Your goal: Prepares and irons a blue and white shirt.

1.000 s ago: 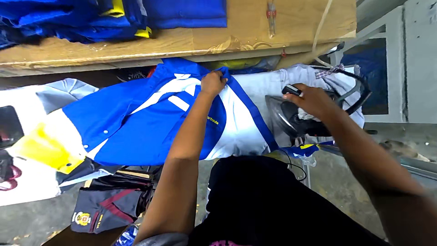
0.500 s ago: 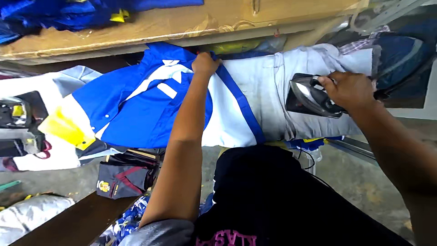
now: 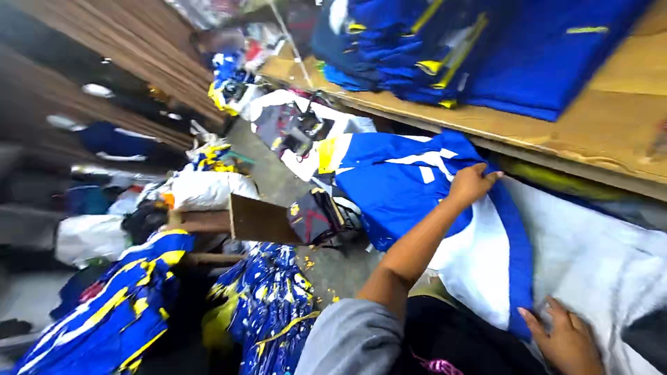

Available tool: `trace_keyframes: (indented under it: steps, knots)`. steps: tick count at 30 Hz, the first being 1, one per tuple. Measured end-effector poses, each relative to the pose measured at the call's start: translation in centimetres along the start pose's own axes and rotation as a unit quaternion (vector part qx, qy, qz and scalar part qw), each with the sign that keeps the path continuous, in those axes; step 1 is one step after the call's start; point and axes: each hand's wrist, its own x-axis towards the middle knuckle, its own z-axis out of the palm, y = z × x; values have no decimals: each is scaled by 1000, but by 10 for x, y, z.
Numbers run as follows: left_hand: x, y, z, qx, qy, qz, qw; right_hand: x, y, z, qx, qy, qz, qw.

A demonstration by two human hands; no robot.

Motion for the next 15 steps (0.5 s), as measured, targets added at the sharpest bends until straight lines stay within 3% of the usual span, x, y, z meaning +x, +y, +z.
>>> trace_keyframes:
  steps: [5,8,12,15]
  knots:
    - [-56,-14,-85,-167,26,49,984,29,-35,23,-21,-30,13,999]
    - [-80,-25,-133,-216,36,67,973,44,-57,19,-8,-41,-22,999]
    - [-95,-44,-198,-320,75,113,938,59,-105,-43,-5,-103,-74,992]
    - [-85,-65,-251,-391,44,162,905,75,-161,-95,-65,-104,-113,986]
